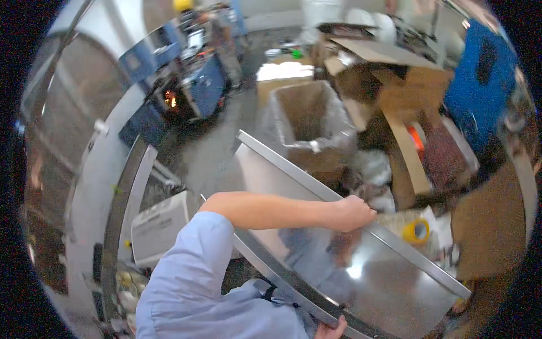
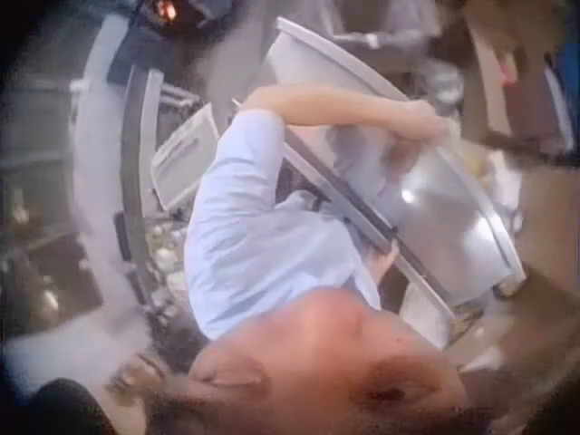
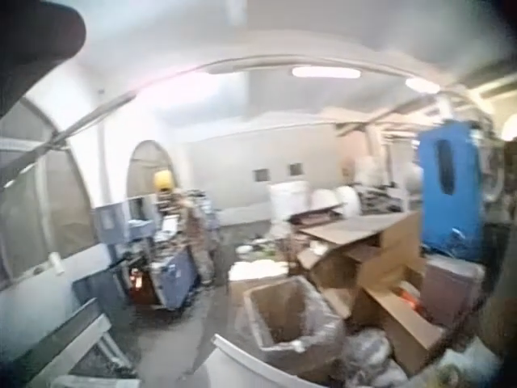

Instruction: Clean and inspect a stainless steel machine tray component in a maintenance area.

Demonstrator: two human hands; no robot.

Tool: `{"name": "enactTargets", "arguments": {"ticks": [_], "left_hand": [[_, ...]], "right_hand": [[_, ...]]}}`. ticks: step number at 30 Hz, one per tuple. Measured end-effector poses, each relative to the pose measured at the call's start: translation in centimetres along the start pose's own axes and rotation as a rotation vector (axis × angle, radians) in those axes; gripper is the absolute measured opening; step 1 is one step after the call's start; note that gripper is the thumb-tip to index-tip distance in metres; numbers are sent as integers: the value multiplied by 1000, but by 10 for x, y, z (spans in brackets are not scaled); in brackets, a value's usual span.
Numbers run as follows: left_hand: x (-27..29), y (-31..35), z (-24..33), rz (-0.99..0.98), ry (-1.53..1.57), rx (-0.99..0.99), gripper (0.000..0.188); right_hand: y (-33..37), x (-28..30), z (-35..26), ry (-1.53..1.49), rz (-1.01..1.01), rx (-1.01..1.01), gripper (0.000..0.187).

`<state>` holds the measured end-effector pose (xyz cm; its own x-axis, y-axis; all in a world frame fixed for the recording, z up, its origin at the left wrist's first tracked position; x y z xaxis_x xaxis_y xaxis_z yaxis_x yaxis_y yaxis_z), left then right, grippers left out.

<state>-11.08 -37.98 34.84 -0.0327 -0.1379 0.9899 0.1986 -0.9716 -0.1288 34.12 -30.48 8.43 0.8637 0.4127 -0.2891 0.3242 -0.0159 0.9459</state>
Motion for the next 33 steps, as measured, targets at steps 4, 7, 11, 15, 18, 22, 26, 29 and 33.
{"name": "enactTargets", "arguments": {"ticks": [4, 7, 11, 15, 18, 22, 26, 29, 33], "left_hand": [[52, 118, -58, 40, -112, 343, 27], [89, 198, -84, 19, -160, 477, 22], [137, 323, -100, 73, -225, 662, 21], [168, 419, -115, 36, -194, 934, 32], [185, 480, -115, 95, -244, 1113, 31], [205, 540, -121, 138, -318, 1308, 31], [219, 581, -136, 142, -376, 1467, 24], [223, 598, -151, 116, -403, 1605, 25], [228, 607, -177, 17, -428, 1752, 26]], "right_hand": [[68, -142, -15, 448, 6, 871, 55], [68, -210, -17, 501, -14, 710, 59], [111, -324, 28, 717, -234, 636, 54], [74, -395, 46, 401, -479, 344, 51], [106, -464, 66, 597, -589, 244, 39], [67, -536, 69, 766, -675, 142, 48], [29, -613, 74, 877, -709, 41, 48], [28, -679, 81, 928, -768, 22, 50], [-7, -753, 84, 1031, -861, -91, 54]]}}
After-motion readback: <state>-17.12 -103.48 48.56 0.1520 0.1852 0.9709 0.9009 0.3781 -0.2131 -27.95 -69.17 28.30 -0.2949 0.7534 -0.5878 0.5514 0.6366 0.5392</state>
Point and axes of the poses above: each hand's wrist, its own y-axis away from the middle knuckle, its own x-axis out of the back of the hand, z = x × y, the point moved 1 cm from there along -y, towards the middle knuckle, and after that the axes turned 11 degrees about z, right-handed, at the moved point
